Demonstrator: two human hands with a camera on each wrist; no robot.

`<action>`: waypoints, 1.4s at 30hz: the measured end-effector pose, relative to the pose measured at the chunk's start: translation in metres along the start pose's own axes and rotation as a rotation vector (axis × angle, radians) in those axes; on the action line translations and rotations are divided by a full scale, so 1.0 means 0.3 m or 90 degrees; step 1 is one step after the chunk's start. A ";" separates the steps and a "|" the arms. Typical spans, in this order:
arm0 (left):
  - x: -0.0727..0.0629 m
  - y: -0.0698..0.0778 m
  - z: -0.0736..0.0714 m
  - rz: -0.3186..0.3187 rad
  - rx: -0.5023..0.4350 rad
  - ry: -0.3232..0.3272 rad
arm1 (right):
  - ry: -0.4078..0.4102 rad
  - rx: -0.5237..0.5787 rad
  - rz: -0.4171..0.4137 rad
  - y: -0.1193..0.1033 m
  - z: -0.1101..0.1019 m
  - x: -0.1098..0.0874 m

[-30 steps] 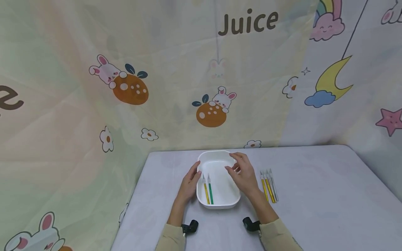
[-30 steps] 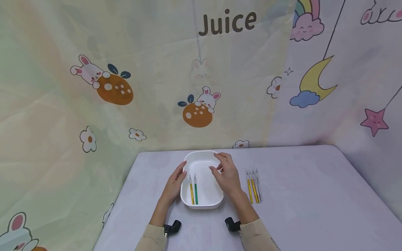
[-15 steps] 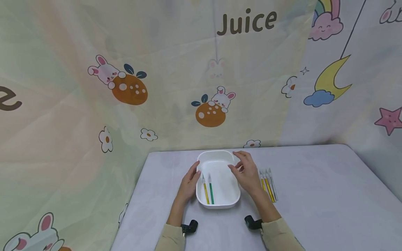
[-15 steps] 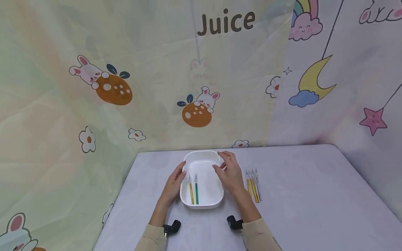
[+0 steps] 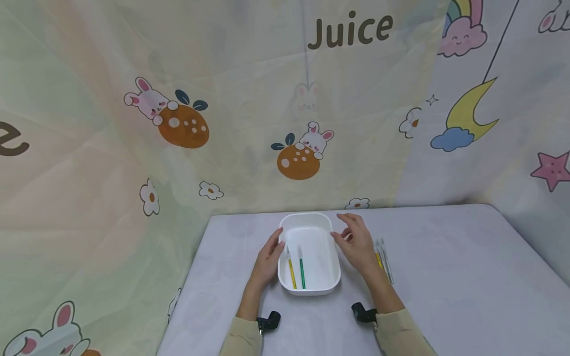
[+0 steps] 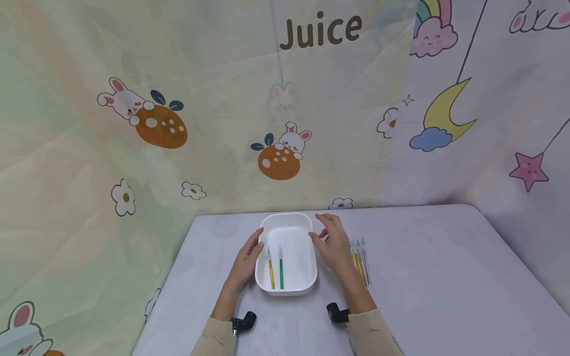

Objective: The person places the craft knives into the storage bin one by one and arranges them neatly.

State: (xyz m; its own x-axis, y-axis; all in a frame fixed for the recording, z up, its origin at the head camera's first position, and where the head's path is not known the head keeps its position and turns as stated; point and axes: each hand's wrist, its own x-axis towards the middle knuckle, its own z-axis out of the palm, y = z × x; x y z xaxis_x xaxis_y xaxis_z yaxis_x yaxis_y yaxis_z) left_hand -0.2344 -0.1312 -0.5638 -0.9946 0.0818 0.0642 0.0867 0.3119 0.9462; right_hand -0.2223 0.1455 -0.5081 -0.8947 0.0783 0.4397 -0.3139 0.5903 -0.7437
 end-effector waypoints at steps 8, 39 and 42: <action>-0.001 0.001 0.001 -0.002 -0.003 0.000 | -0.005 0.001 -0.010 0.023 -0.035 0.006; -0.003 0.001 -0.001 0.004 0.011 0.002 | -0.216 -0.123 0.132 0.102 -0.139 0.005; -0.002 0.001 -0.001 0.006 0.010 0.002 | -0.227 -0.125 0.138 0.109 -0.142 0.006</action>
State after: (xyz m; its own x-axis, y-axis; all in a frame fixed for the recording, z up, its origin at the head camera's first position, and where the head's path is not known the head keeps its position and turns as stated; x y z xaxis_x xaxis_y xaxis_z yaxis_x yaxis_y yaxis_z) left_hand -0.2337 -0.1314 -0.5635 -0.9939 0.0815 0.0738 0.0966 0.3261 0.9404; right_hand -0.2208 0.1992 -0.5102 -0.9974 -0.0443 0.0576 -0.0716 0.7341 -0.6753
